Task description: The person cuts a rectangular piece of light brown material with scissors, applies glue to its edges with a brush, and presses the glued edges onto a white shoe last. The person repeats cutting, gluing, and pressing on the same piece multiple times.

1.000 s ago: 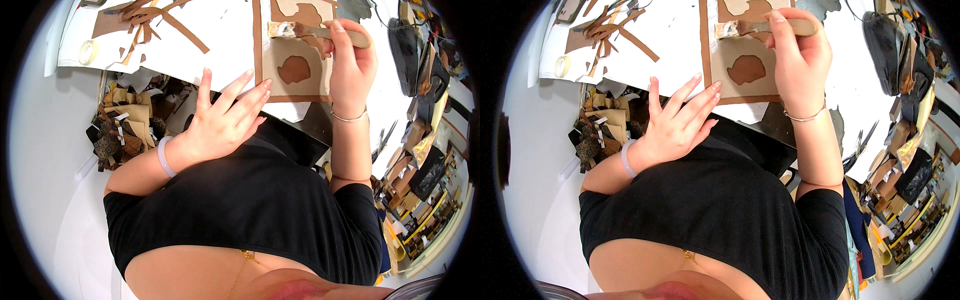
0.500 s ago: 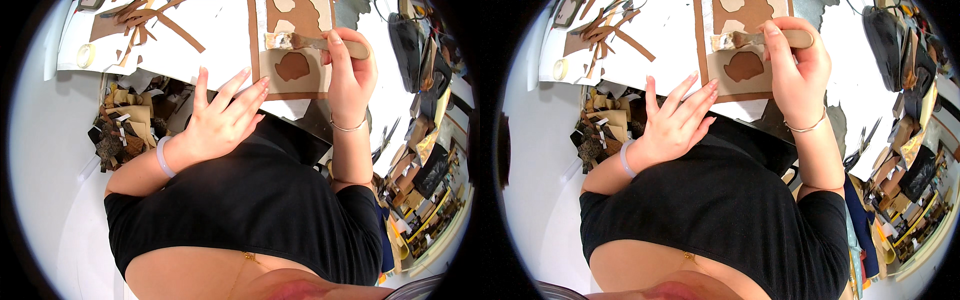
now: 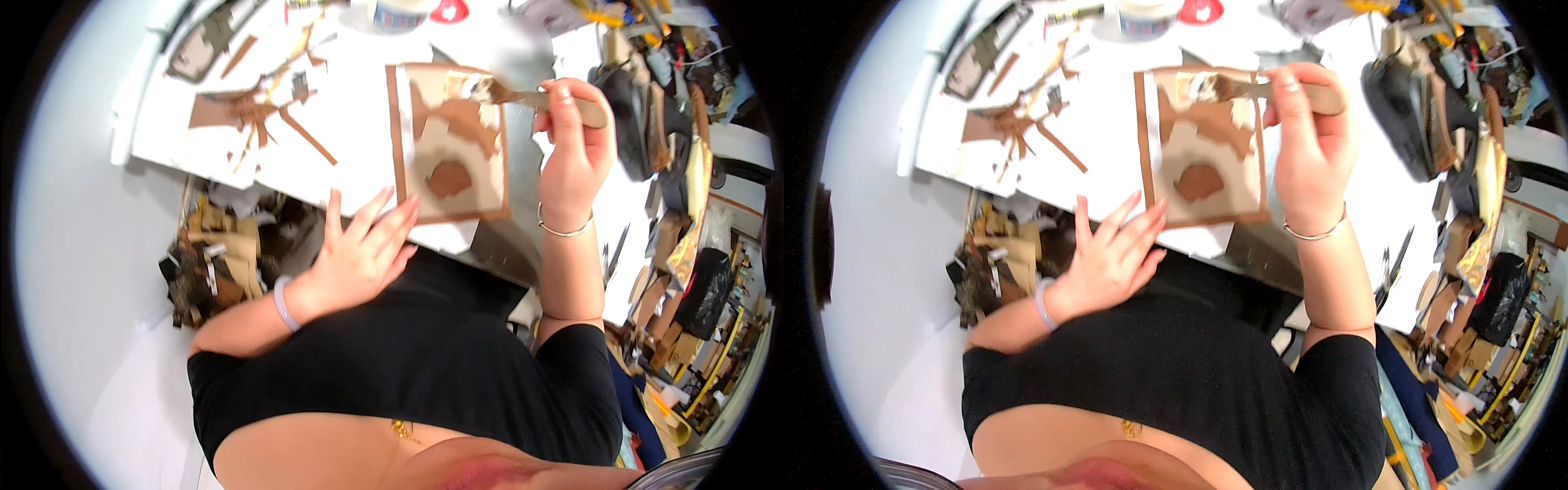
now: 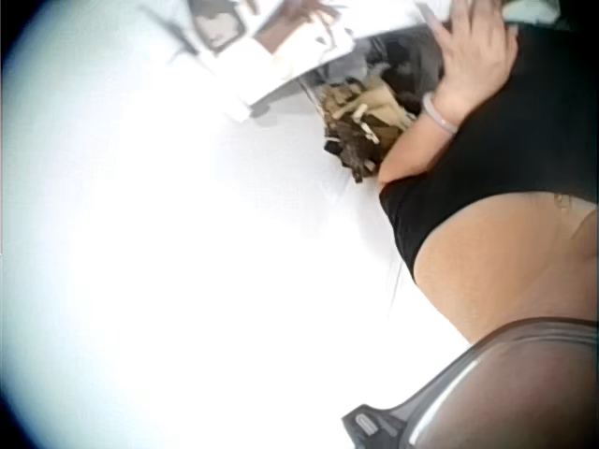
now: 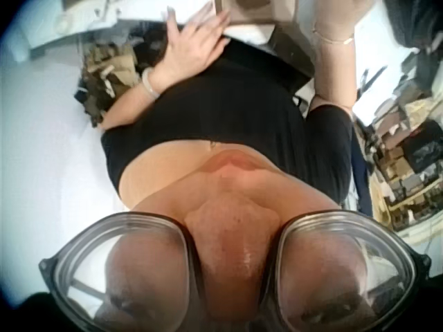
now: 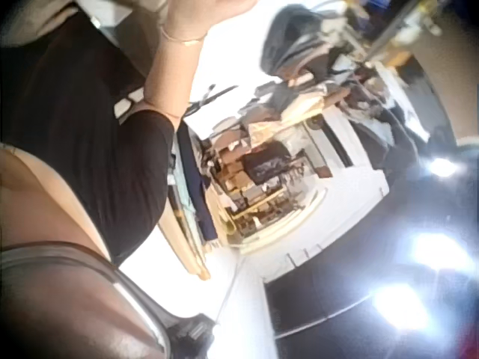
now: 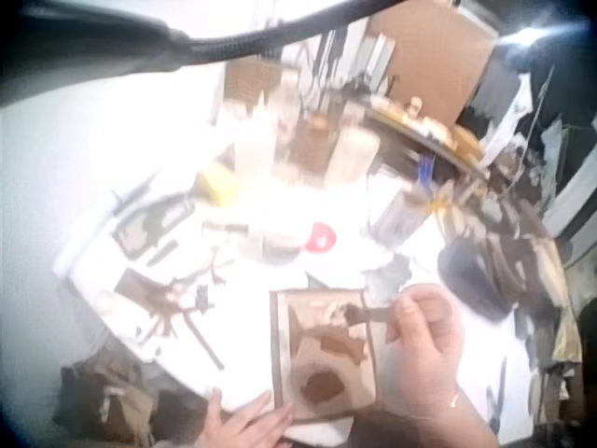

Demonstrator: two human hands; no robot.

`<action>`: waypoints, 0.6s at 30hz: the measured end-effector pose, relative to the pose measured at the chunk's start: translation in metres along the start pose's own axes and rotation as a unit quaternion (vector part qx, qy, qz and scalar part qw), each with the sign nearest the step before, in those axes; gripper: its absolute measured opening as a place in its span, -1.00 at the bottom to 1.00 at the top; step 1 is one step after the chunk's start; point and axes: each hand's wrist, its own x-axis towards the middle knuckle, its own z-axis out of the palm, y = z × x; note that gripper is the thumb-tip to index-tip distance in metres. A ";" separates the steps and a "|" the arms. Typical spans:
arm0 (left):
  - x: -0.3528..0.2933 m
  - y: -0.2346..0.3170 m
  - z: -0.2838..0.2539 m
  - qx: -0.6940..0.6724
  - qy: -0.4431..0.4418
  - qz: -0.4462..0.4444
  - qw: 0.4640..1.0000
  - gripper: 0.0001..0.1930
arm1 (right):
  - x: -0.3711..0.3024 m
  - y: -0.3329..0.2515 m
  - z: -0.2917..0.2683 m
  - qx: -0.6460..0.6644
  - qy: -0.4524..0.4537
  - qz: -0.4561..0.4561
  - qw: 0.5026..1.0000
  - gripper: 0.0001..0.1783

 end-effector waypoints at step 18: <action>-0.005 0.006 -0.013 0.026 0.032 0.004 0.999 -0.54 | 0.156 -0.054 0.068 -0.488 -0.189 -0.161 0.837 -0.74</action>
